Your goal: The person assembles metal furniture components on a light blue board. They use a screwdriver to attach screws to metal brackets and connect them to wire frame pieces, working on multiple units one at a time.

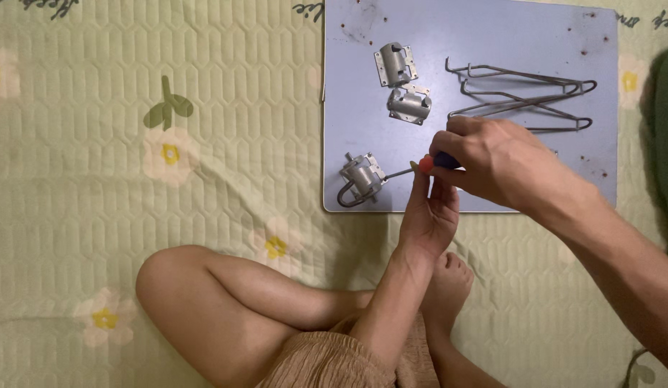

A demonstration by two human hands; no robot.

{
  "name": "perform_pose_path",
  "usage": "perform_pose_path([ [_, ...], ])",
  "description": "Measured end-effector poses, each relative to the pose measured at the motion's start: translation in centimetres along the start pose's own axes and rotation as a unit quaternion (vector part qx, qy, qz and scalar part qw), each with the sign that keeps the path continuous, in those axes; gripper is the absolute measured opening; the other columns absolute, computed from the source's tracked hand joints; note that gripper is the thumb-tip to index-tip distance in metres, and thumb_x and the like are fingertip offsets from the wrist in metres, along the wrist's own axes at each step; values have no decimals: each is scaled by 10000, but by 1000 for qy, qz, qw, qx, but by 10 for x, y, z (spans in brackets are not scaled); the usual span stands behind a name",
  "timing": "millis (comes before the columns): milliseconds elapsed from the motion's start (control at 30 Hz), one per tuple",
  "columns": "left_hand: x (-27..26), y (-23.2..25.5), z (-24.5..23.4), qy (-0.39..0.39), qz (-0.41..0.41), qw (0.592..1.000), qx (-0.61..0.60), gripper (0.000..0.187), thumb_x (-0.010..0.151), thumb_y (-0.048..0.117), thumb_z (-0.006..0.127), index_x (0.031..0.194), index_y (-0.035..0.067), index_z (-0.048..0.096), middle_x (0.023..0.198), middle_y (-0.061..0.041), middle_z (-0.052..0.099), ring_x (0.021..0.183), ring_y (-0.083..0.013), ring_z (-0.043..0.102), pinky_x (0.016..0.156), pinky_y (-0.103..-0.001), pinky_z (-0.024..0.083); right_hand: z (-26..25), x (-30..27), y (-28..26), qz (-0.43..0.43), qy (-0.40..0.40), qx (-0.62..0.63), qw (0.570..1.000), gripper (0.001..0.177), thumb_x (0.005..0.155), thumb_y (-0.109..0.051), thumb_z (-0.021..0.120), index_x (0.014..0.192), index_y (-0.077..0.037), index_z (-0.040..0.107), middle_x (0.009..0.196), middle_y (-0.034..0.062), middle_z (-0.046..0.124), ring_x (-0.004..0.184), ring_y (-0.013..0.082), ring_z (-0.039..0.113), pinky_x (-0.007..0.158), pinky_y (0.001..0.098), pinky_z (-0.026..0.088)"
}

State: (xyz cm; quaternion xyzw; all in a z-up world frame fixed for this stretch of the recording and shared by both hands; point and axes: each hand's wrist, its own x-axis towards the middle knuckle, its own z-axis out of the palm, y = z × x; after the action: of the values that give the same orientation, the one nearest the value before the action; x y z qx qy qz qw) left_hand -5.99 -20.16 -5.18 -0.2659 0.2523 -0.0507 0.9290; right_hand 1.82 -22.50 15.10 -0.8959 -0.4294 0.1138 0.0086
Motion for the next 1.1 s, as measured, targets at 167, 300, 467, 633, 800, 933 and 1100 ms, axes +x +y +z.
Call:
perform_pose_path([
  [167, -2, 0, 0, -28, 4, 999, -18, 230, 1042, 241, 650, 1181, 62, 686, 1120, -29, 713, 1025, -111, 692, 895, -234, 613, 1, 3, -3, 3, -4, 1, 1000, 310, 898, -355, 715, 902, -46, 733, 863, 111, 719, 688, 299, 703, 608, 427, 575],
  [300, -3, 0, 0, -33, 5, 999, -24, 211, 1046, 237, 646, 1173, 72, 683, 1109, -26, 715, 1013, -116, 698, 878, -238, 614, 0, 3, -4, 14, -14, 2, 1000, 306, 899, -351, 712, 900, -46, 733, 861, 105, 719, 669, 295, 701, 597, 430, 573],
  [467, -3, 1, -2, -62, -18, 998, -29, 246, 1049, 269, 652, 1186, 66, 682, 1111, -38, 712, 984, -128, 698, 876, -236, 612, -1, 2, -5, 5, -11, -2, 1000, 307, 897, -349, 709, 893, -43, 728, 858, 96, 720, 667, 281, 705, 596, 417, 580],
  [633, -4, 1, -1, -64, -17, 998, -13, 259, 1043, 295, 656, 1185, 79, 678, 1100, -28, 703, 954, -123, 697, 854, -237, 609, -1, 3, -6, 12, -23, -8, 1000, 331, 896, -375, 710, 905, -45, 730, 851, 101, 716, 652, 284, 701, 592, 416, 578],
  [800, -6, 2, 1, -49, -6, 999, -5, 251, 1051, 288, 653, 1189, 80, 673, 1104, -24, 698, 958, -118, 695, 859, -232, 610, 0, 4, -6, 7, -13, -14, 1000, 323, 897, -363, 714, 890, -40, 723, 834, 106, 711, 661, 291, 698, 596, 420, 575],
  [933, -7, 2, 2, -54, 0, 999, -9, 251, 1054, 279, 649, 1191, 70, 671, 1104, -36, 691, 962, -127, 694, 847, -236, 608, 3, 6, -5, -6, -4, -14, 1000, 316, 899, -351, 719, 873, -37, 720, 828, 107, 709, 662, 293, 692, 596, 423, 573],
  [1100, -4, 4, -2, -62, 1, 998, -23, 267, 1052, 282, 631, 1186, 52, 659, 1103, -46, 689, 977, -139, 688, 864, -255, 606, 2, 7, -5, -15, -1, -12, 1000, 311, 894, -342, 724, 877, -31, 716, 827, 110, 708, 649, 298, 685, 596, 424, 570],
])
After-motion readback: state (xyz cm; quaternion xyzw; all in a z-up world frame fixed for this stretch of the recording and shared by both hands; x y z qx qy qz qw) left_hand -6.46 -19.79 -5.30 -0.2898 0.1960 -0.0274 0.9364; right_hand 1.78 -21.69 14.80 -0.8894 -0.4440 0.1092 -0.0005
